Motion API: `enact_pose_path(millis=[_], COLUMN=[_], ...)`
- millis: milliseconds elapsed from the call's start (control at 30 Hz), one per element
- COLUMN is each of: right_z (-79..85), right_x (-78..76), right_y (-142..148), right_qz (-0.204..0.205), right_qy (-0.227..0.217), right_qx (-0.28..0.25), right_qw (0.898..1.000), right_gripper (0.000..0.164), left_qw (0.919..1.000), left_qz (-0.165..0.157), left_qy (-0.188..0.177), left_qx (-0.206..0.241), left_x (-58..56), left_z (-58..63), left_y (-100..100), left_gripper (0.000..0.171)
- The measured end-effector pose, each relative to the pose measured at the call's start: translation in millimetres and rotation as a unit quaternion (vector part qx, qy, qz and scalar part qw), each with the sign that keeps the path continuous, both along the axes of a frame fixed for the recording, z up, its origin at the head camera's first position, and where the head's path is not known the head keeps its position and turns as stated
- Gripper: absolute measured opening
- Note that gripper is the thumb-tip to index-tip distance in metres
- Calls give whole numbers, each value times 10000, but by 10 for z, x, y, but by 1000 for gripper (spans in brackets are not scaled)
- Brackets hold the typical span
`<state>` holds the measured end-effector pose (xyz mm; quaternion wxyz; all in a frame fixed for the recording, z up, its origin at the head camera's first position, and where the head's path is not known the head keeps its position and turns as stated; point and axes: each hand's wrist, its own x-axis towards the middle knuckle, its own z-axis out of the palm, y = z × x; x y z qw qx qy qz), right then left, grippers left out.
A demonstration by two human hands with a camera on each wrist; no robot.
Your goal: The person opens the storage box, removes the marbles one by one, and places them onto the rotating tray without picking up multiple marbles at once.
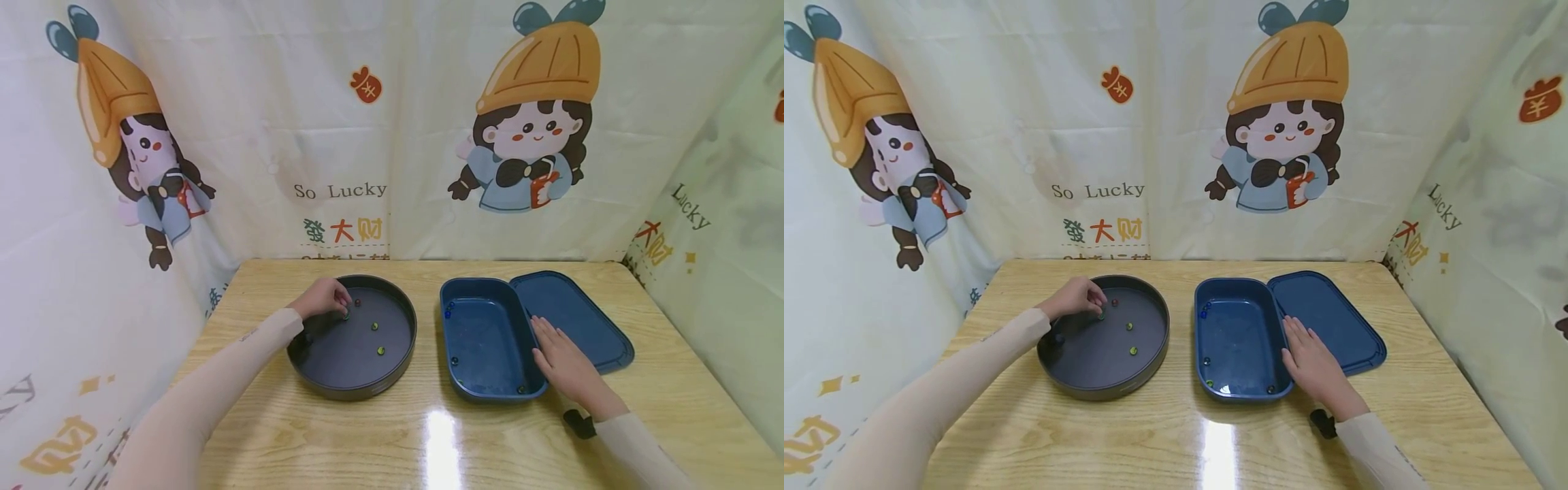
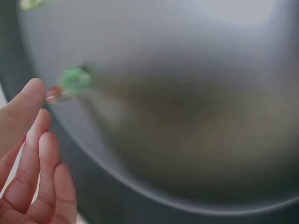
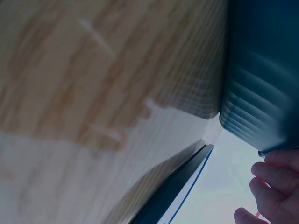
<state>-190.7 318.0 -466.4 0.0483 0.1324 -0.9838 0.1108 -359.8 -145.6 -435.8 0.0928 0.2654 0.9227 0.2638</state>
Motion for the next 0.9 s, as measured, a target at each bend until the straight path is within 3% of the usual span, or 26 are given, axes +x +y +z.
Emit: enact_pose_path(millis=[233, 467, 900], right_z=[28, 50, 27], right_x=[5, 4, 7], right_y=[-2, -2, 12], right_qz=[10, 25, 43], right_qy=[-14, -17, -54], right_qx=[-8, -46, -66], right_qw=[10000, 10000, 10000], right_gripper=[56, 56, 56], left_qw=[9991, 9966, 9831], left_qz=[-19, -600, -1692], left_qy=[-139, 46, -105], left_qx=[405, 561, 698], left_x=[-11, 97, 358], left_z=[255, 489, 568], left_y=[326, 851, 1935], left_gripper=[19, 18, 20])
